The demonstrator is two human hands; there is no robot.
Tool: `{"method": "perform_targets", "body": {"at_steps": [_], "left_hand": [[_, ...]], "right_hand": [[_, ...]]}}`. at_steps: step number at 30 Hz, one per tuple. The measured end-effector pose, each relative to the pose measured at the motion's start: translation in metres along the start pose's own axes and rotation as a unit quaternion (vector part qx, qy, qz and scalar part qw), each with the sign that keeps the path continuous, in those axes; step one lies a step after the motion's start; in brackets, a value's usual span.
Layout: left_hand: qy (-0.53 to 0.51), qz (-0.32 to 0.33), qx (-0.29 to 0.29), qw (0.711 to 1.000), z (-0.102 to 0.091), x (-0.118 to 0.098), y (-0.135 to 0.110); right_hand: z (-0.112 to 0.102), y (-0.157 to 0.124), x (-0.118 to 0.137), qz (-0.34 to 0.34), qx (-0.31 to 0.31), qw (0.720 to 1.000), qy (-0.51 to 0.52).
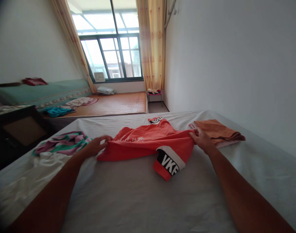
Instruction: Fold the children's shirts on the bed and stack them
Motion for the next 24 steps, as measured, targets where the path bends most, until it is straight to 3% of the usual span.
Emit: {"method": "perform_targets", "body": {"at_steps": [1, 3, 4, 6, 8, 10, 15, 18, 21, 24], "left_hand": [[-0.009, -0.016, 0.000, 1.000, -0.001, 0.005, 0.001], [-0.015, -0.049, -0.009, 0.999, -0.002, 0.015, 0.003], [-0.017, -0.061, -0.017, 0.998, -0.003, 0.018, 0.003], [-0.026, -0.070, -0.019, 0.997, -0.003, 0.020, 0.002], [-0.040, -0.071, 0.008, 0.997, -0.001, 0.019, 0.000], [-0.049, -0.085, 0.056, 0.994, 0.001, 0.021, -0.004], [0.024, -0.107, 0.176, 0.978, 0.008, 0.028, -0.016], [0.074, -0.073, 0.189, 0.976, 0.007, 0.019, -0.018], [0.060, -0.061, 0.171, 0.982, 0.000, 0.007, -0.019], [-0.062, -0.049, 0.171, 0.982, -0.014, -0.007, -0.026]], "right_hand": [[-0.003, 0.000, 0.003, -0.017, 0.003, 0.998, -0.060], [0.007, -0.003, 0.018, -0.065, 0.086, 0.987, -0.123], [0.021, -0.010, 0.026, -0.086, 0.171, 0.974, -0.120], [0.050, -0.033, 0.041, -0.115, 0.357, 0.923, -0.084], [0.064, -0.053, 0.053, -0.152, 0.453, 0.876, -0.066], [0.064, -0.055, 0.052, -0.192, 0.444, 0.870, -0.093], [0.048, -0.031, 0.016, -0.242, 0.318, 0.889, -0.223], [0.049, -0.023, 0.006, -0.249, 0.282, 0.894, -0.244], [0.050, -0.020, 0.015, -0.220, 0.242, 0.926, -0.189], [0.044, -0.022, 0.033, -0.127, 0.239, 0.962, -0.024]]}}
Point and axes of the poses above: each hand's wrist, its own y-axis towards the middle knuckle, its own z-axis out of the palm, x = y × z, the point moved 8 cm from there along y, towards the middle knuckle, and after that the axes turned 12 degrees about -z, right-handed, at the moved point
